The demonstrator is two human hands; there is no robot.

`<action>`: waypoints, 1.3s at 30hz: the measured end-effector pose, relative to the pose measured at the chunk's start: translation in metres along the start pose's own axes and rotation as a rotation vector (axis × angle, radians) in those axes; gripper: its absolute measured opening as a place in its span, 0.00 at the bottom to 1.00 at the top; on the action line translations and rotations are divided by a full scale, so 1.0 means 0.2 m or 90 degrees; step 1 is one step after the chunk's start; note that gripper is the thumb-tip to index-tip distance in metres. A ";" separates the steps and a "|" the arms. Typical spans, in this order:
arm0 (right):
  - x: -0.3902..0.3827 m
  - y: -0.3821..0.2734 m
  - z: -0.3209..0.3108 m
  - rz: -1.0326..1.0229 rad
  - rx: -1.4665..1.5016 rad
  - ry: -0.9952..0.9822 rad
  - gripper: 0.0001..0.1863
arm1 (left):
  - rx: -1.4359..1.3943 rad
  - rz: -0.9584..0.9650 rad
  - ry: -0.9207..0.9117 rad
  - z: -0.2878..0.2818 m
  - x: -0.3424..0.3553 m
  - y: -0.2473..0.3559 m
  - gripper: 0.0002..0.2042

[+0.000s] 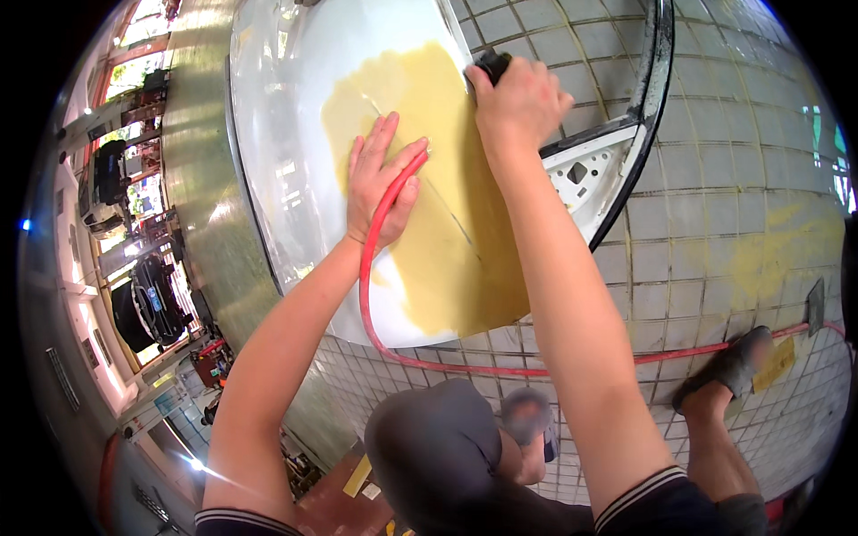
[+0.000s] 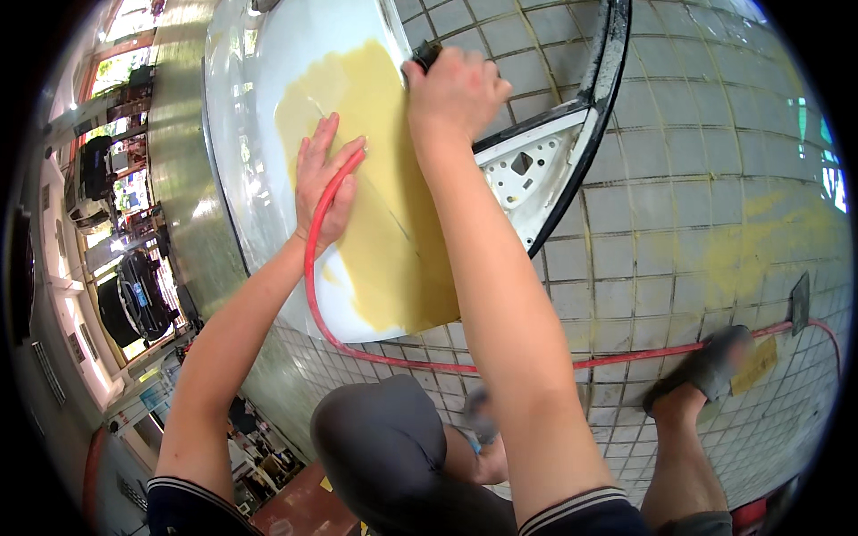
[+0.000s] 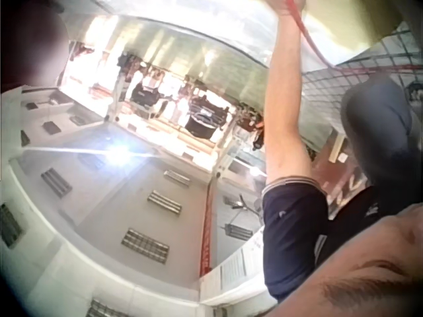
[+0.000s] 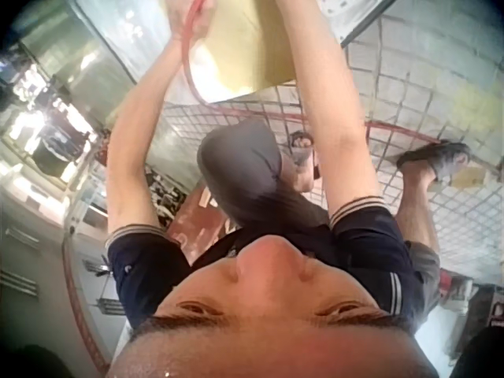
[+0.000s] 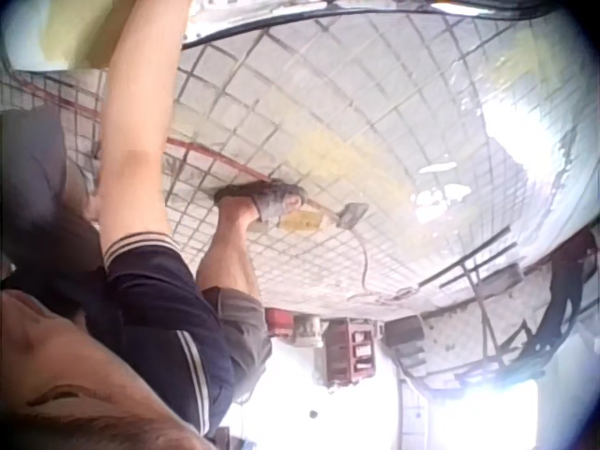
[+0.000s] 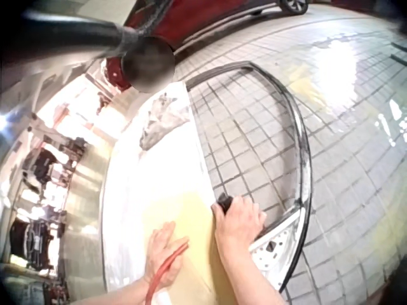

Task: The person sands a yellow-painted car door panel using a sanding block. They hold a red air hose in their left hand while sanding the surface with their right hand, focusing on the edges and flat areas.

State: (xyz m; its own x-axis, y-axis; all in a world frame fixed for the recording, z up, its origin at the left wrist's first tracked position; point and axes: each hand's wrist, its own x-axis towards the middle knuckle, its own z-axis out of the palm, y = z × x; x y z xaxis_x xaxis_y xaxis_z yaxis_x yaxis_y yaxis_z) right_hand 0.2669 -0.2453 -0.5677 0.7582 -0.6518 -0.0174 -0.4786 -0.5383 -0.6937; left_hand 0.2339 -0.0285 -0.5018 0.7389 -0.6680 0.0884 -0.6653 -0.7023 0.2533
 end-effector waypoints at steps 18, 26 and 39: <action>-0.17 0.09 -0.06 -0.035 0.020 0.030 0.22 | 0.006 -0.020 -0.012 -0.05 -0.01 0.02 0.23; -0.14 0.17 -0.08 -0.100 0.024 0.069 0.23 | 0.001 -0.008 0.001 0.00 0.01 0.03 0.23; -0.39 0.25 -0.25 -0.151 0.153 -0.041 0.13 | 0.005 -0.012 -0.008 -0.02 -0.01 0.01 0.24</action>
State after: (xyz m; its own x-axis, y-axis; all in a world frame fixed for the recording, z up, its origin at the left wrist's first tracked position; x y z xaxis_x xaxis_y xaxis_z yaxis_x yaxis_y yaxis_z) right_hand 0.1610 -0.2490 -0.5648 0.8663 -0.4838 0.1247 -0.1727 -0.5242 -0.8339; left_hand 0.2319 -0.0277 -0.4969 0.7500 -0.6576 0.0708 -0.6519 -0.7169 0.2471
